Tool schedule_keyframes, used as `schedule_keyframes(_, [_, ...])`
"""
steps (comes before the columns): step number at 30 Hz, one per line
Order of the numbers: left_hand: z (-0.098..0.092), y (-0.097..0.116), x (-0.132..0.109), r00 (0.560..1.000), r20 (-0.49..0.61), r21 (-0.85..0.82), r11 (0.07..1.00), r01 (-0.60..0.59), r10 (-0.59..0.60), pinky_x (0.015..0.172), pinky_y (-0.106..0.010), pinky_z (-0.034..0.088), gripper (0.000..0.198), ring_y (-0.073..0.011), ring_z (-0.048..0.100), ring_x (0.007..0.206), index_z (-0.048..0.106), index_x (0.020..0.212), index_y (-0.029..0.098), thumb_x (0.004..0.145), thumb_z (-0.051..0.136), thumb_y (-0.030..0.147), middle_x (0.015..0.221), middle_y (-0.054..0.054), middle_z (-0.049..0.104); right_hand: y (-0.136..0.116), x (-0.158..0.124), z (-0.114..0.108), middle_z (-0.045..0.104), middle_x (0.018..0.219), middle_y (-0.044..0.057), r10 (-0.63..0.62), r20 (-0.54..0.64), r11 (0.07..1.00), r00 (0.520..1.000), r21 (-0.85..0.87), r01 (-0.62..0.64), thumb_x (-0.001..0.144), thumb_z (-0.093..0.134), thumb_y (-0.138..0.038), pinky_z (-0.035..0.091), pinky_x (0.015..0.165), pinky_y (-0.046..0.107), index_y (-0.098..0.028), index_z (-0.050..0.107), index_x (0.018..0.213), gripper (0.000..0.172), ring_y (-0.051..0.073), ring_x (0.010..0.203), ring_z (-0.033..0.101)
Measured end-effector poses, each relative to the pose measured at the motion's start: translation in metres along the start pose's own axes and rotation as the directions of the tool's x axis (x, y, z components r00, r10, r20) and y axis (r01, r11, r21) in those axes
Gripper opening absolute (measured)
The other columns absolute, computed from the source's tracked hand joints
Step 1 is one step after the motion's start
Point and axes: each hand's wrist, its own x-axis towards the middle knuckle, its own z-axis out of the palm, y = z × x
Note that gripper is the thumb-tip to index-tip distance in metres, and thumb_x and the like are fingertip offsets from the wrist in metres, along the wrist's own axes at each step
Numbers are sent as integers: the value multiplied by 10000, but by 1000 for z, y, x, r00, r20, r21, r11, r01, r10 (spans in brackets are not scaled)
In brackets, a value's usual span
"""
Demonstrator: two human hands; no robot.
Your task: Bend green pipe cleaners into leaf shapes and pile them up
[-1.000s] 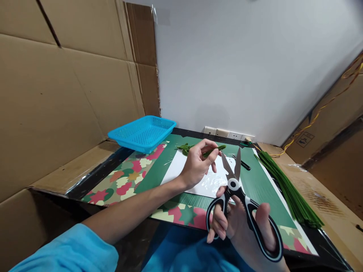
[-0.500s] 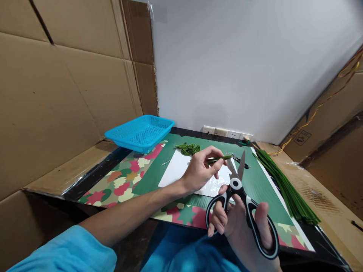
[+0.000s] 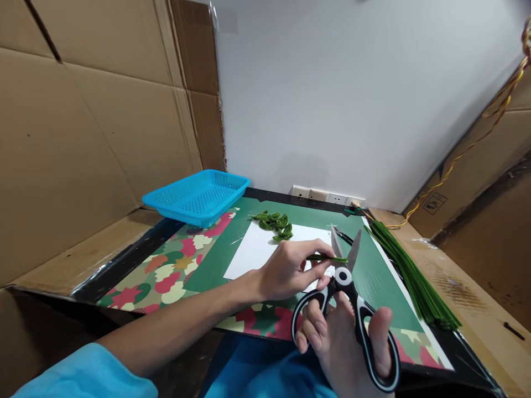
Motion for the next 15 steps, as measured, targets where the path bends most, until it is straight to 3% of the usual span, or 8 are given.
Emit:
schedule_keyframes(8, [-4,-8,-1,990,-16,149,980,-135,139,570,-262,480,124,-138,627,570,689,995,192,984,600,278,703,-24,681,10,3,0,468,813,22,-92,-12,993,996,-74,91,753,545,-922,417,719,394,-318,664,1118,716,208,701,388])
schedule_keyframes(12, [-7,-9,2,944,11,189,926,-327,331,572,-227,479,55,-119,625,618,676,972,150,947,629,164,776,-49,720,14,6,-2,463,846,22,-182,10,963,983,-199,180,762,575,-897,442,726,390,-300,625,1186,734,201,720,386])
schedule_keyframes(15, [-8,-9,5,915,-1,201,897,-394,403,608,-220,520,73,-135,682,700,665,999,147,927,673,137,855,-75,750,16,9,-7,438,851,13,-207,53,938,977,-273,213,798,604,-841,450,718,375,-309,591,1207,672,191,716,386])
